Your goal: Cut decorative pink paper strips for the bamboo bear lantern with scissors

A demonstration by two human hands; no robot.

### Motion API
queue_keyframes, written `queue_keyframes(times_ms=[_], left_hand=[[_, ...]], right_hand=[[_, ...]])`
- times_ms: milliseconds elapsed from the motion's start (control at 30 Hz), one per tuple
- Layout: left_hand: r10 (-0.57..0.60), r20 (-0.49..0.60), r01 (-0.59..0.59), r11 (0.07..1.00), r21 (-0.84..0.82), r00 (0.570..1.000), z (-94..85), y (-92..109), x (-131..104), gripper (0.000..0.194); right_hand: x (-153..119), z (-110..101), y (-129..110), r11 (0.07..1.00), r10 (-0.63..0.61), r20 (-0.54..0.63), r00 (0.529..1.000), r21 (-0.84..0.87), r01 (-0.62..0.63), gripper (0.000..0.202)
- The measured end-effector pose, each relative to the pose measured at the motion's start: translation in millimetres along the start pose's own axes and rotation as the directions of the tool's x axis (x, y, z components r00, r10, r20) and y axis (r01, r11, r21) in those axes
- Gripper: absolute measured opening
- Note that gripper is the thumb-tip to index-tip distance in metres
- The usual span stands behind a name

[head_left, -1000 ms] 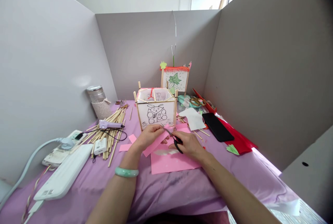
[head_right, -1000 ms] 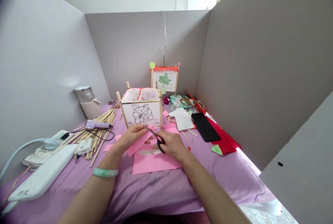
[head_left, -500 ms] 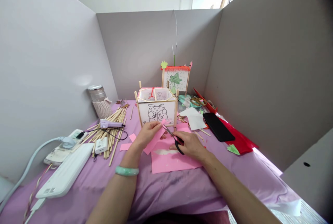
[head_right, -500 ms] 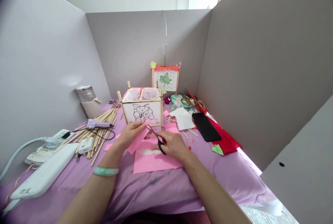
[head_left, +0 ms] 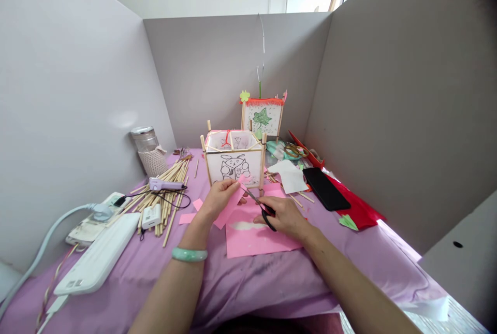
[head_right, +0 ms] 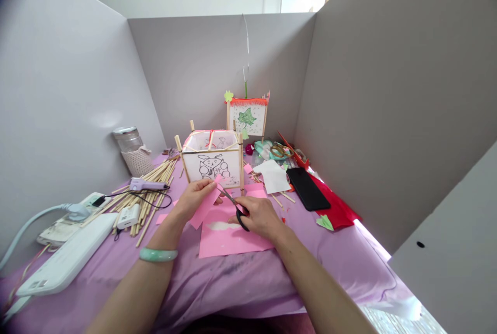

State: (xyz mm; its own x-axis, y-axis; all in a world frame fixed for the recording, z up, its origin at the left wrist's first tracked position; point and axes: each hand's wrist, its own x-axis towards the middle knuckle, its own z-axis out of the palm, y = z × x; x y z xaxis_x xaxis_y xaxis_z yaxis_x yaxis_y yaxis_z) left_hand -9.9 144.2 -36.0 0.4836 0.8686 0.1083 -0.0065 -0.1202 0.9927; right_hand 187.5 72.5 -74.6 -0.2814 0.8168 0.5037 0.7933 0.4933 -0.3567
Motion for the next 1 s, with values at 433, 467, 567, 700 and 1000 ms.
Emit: queue_keyframes(times_ms=[433, 467, 567, 700, 1000], left_hand=[[0.003, 0.053, -0.004, 1.0, 0.023, 0.999, 2.0, -1.1, -0.3, 0.029], [0.003, 0.054, -0.004, 1.0, 0.021, 0.999, 1.9, -0.9, -0.4, 0.03], [0.008, 0.05, -0.009, 1.0, 0.023, 0.999, 1.6, -1.4, -0.1, 0.031], [0.016, 0.04, -0.017, 0.999, 0.027, 0.999, 1.1, -2.6, 0.7, 0.031], [-0.02, 0.057, 0.017, 0.998, 0.06, 0.998, 4.6, 3.8, -2.9, 0.033]], right_hand=[[0.3, 1.7, 1.6, 1.0, -0.005, 0.0, 1.0, 0.009, 0.005, 0.037], [0.4, 1.5, 1.1, 1.0, -0.002, 0.001, 1.0, 0.009, 0.002, 0.038], [0.5, 0.0, -1.0, 1.0, 0.007, 0.004, 1.0, 0.002, -0.007, 0.037], [0.5, -1.8, -2.7, 1.0, 0.005, 0.003, 1.0, -0.005, -0.005, 0.034], [0.3, -1.7, -3.4, 1.0, 0.007, 0.0, 1.0, 0.014, -0.007, 0.036]])
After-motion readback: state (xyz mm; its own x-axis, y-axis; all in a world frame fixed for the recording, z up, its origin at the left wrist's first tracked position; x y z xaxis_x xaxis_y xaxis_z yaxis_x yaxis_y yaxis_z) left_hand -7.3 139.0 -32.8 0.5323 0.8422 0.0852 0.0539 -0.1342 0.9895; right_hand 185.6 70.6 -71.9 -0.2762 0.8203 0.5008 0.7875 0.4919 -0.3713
